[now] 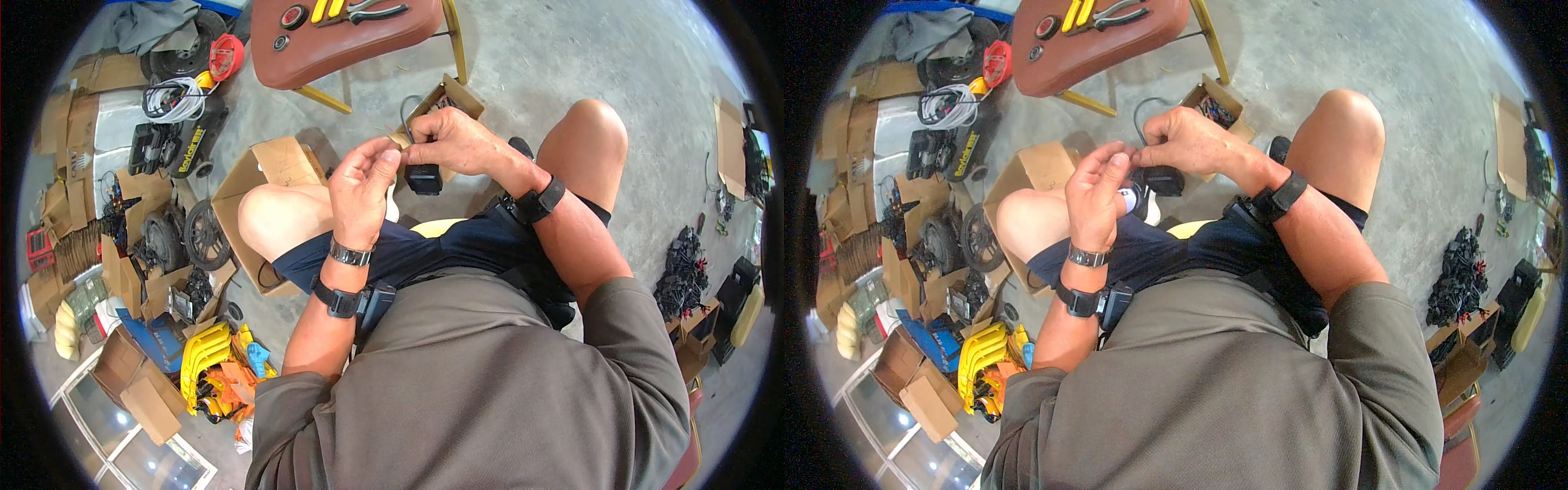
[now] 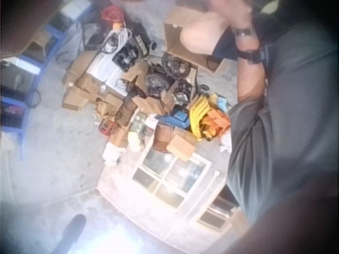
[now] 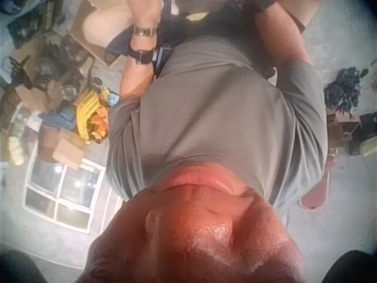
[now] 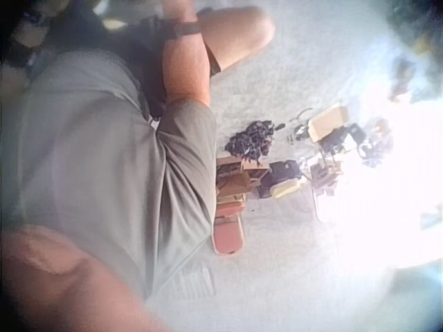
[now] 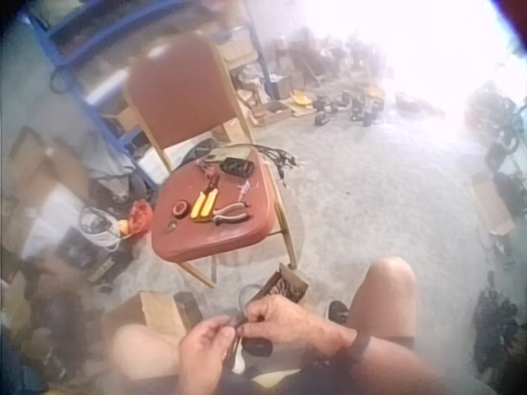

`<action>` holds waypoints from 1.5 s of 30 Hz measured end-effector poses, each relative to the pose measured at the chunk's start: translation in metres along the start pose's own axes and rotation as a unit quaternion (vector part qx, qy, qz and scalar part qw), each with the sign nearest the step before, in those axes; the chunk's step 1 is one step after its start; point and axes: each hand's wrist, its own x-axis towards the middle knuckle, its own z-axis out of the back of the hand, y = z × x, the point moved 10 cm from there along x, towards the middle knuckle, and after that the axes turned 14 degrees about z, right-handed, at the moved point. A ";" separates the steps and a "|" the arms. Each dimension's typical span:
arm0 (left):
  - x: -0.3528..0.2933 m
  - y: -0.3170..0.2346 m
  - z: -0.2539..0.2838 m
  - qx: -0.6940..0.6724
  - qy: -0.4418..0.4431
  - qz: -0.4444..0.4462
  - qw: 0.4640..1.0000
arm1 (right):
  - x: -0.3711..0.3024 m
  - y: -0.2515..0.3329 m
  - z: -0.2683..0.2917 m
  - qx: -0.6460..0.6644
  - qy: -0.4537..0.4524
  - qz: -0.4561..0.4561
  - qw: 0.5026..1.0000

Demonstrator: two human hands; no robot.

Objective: Repairing a motorcycle turn signal component by stripping and connecting electrical wires.

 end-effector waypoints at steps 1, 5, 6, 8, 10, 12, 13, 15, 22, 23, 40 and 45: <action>0.002 0.001 0.001 0.000 -0.001 -0.001 1.000 | -0.001 0.001 -0.001 0.000 0.000 0.001 1.000; 0.009 0.012 0.006 -0.020 0.000 0.061 0.998 | -0.001 0.015 -0.013 -0.026 0.028 0.086 0.996; 0.009 0.013 0.005 -0.030 0.005 0.077 0.997 | -0.002 0.018 -0.019 -0.025 0.050 0.108 0.993; 0.009 0.013 0.003 -0.065 0.018 0.076 0.995 | -0.003 0.020 -0.021 -0.045 0.065 0.118 0.990; 0.009 0.013 0.002 -0.098 0.032 0.075 0.992 | -0.005 0.019 -0.027 -0.064 0.102 0.111 0.987; 0.009 0.014 0.001 -0.113 0.043 0.080 0.990 | -0.006 0.018 -0.029 -0.065 0.103 0.115 0.986; 0.009 0.014 0.001 -0.112 0.043 0.080 0.990 | -0.007 0.019 -0.030 -0.067 0.104 0.120 0.985; 0.009 0.013 -0.002 -0.117 0.060 0.081 0.988 | -0.007 0.019 -0.033 -0.074 0.119 0.114 0.984; 0.003 0.005 -0.005 -0.068 0.052 0.032 0.996 | -0.006 0.000 -0.026 0.088 0.074 0.001 0.993; 0.002 0.005 -0.006 -0.061 0.053 0.020 0.997 | -0.007 0.003 -0.024 0.203 0.046 -0.028 0.978; 0.007 0.022 -0.015 0.073 0.039 0.031 0.996 | -0.001 0.006 0.009 0.157 -0.054 0.012 0.986; 0.007 0.018 -0.003 0.068 0.006 0.013 0.998 | 0.000 0.019 0.014 0.030 -0.074 0.083 0.993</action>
